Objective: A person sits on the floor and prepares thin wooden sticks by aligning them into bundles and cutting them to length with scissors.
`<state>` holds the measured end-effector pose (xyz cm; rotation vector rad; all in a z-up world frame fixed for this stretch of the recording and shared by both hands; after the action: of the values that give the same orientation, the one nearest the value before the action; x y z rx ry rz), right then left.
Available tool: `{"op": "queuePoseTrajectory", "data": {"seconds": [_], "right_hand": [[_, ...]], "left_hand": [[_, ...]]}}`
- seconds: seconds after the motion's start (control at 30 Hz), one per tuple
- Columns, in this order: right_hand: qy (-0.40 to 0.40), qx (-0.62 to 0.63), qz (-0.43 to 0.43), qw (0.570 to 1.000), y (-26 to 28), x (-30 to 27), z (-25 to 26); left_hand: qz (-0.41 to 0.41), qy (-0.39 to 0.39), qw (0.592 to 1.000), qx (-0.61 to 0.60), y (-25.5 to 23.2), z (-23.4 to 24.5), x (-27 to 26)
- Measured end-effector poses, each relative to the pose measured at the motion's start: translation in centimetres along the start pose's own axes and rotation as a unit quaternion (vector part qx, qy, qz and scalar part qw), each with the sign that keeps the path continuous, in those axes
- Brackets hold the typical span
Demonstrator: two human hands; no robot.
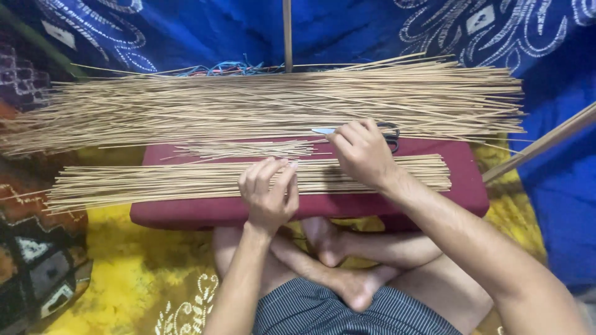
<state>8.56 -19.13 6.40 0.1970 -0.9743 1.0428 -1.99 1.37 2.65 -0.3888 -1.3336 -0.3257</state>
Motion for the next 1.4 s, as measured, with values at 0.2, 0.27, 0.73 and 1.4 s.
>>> {"op": "queuePoseTrajectory", "data": {"seconds": [0.2, 0.27, 0.73, 1.4], "right_hand": [[0.004, 0.059, -0.008, 0.998, 3.2, 0.4, 3.9], [0.009, 0.055, -0.010, 0.998, 3.2, -0.3, 4.7], [0.085, 0.012, -0.107, 0.991, -0.2, -6.9, 7.6], [0.120, 0.028, -0.173, 0.977, -0.7, -10.8, 8.9]], "left_hand": [[0.004, 0.215, 0.976, -0.029, -2.6, 0.0, 4.7], [-0.008, 0.213, 0.977, -0.029, -2.0, -0.4, 3.4], [-0.005, 0.296, 0.955, -0.030, -0.4, 0.4, 1.3], [-0.031, 0.351, 0.935, -0.033, -5.0, -3.0, 2.0]]}}
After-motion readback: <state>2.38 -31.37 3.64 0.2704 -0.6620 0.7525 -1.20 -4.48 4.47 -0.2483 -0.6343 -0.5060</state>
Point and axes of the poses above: each hand's wrist, its own x-axis towards the middle knuckle, its own z-axis out of the back of the hand, y = z × x, the point moved 2 cm from there along x, towards the middle knuckle, and after that the axes turned 4 degrees about -y, right-handed, at the moved point
